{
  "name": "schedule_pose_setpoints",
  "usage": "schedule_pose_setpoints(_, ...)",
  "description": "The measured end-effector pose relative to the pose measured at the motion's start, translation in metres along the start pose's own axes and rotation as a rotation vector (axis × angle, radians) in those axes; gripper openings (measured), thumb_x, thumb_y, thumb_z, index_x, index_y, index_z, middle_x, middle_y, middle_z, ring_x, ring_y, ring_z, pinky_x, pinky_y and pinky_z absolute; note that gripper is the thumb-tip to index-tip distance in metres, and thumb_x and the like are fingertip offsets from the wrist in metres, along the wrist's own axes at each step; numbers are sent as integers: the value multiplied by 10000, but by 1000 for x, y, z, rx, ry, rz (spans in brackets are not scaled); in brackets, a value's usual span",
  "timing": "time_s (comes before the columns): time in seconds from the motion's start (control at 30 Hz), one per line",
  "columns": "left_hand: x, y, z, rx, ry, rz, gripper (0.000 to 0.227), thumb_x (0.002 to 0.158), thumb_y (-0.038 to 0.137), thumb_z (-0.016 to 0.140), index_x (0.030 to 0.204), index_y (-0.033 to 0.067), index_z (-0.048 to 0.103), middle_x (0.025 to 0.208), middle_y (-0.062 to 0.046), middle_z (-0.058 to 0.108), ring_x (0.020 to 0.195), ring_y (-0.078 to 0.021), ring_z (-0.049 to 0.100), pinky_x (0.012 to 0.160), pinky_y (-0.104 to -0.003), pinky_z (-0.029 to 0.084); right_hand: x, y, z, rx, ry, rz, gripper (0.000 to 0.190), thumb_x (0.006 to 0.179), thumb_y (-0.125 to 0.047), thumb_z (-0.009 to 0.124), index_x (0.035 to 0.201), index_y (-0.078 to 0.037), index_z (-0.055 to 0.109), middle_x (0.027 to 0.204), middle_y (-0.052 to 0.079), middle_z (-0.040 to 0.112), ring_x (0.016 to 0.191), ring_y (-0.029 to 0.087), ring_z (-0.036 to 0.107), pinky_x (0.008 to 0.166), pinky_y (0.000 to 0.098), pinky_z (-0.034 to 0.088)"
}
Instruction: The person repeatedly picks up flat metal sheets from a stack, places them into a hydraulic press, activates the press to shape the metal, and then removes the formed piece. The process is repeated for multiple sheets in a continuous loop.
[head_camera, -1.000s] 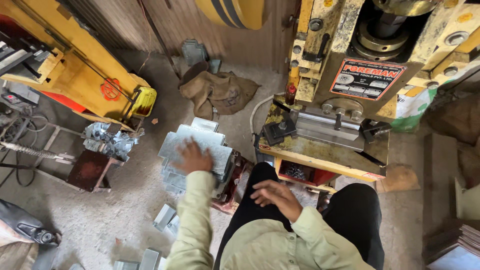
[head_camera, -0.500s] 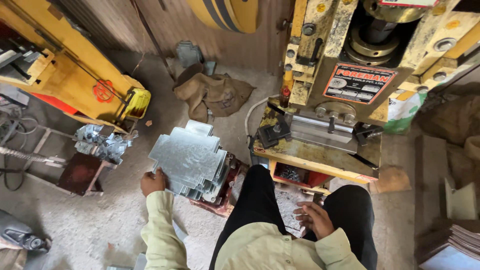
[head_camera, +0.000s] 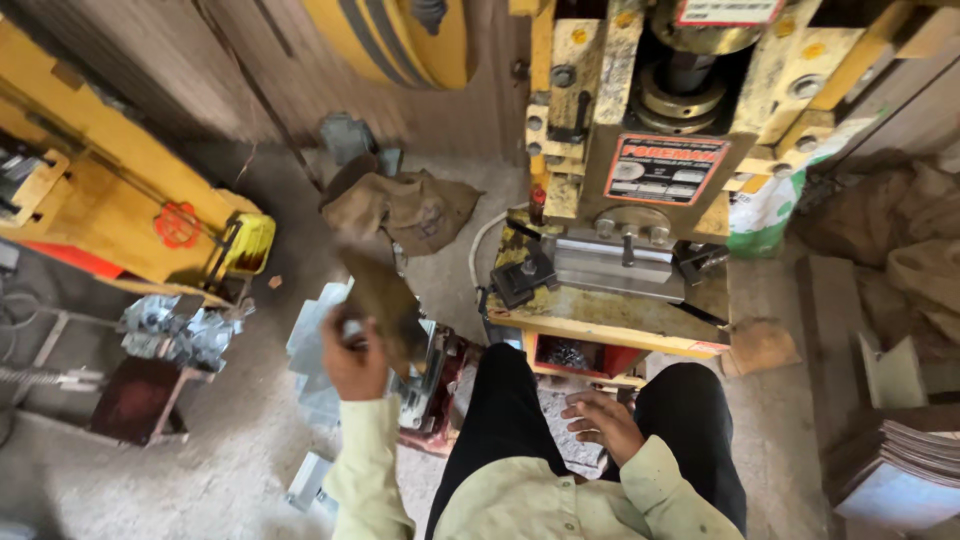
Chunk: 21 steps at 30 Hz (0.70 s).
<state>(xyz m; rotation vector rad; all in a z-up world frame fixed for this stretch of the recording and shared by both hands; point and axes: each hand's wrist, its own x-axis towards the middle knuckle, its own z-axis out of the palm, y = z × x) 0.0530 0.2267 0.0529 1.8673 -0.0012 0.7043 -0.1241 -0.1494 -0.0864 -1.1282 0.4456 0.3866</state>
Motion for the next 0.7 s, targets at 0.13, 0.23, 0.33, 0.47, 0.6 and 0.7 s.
schedule_pose_setpoints(0.13,-37,15,55,-235,-101,-151,416,935,90,765,1313,-10,624,997,-22,613,767,-79,519,648,-203,446,-18,-37,5,-69,12,-119,466,911,-299,637,1342,-127,603,1211,45,731,995,152,693,813,335,566)
schedule_pose_setpoints(0.23,-74,-15,115,-645,-274,-358,413,969,33,797,1343,-56,647,953,-27,618,836,-74,530,790,-213,472,-45,-59,-6,7,-126,-166,537,905,-312,628,1418,-175,544,1175,37,703,971,152,682,802,314,542)
schedule_pose_setpoints(0.33,-104,-20,168,-716,-413,-575,413,903,68,747,1285,-20,617,1037,-107,755,895,-115,671,819,-257,517,-55,-66,-36,58,-176,-193,473,963,-301,667,1350,-40,587,1031,120,706,863,217,689,722,363,539)
schedule_pose_setpoints(0.47,-120,-5,194,-846,-600,-692,379,943,122,687,1292,10,590,1107,-54,754,1010,-109,671,914,-273,512,-52,-68,-63,-4,35,-267,450,985,-279,666,1286,53,629,1026,130,729,837,216,678,740,362,542)
schedule_pose_setpoints(0.6,-119,-13,203,-617,-812,-455,326,1111,156,626,1357,-53,665,980,-73,664,892,-131,626,818,-280,524,-33,-77,-67,178,204,-269,415,956,-271,604,1297,-33,604,1058,50,732,872,178,686,819,337,560)
schedule_pose_setpoints(0.7,-137,-3,188,-502,-1075,-738,263,978,147,612,1207,22,577,681,-121,665,517,-194,631,472,-327,506,-19,-73,-72,241,282,-247,405,969,-273,609,1302,-44,614,998,82,704,835,198,679,792,379,542)
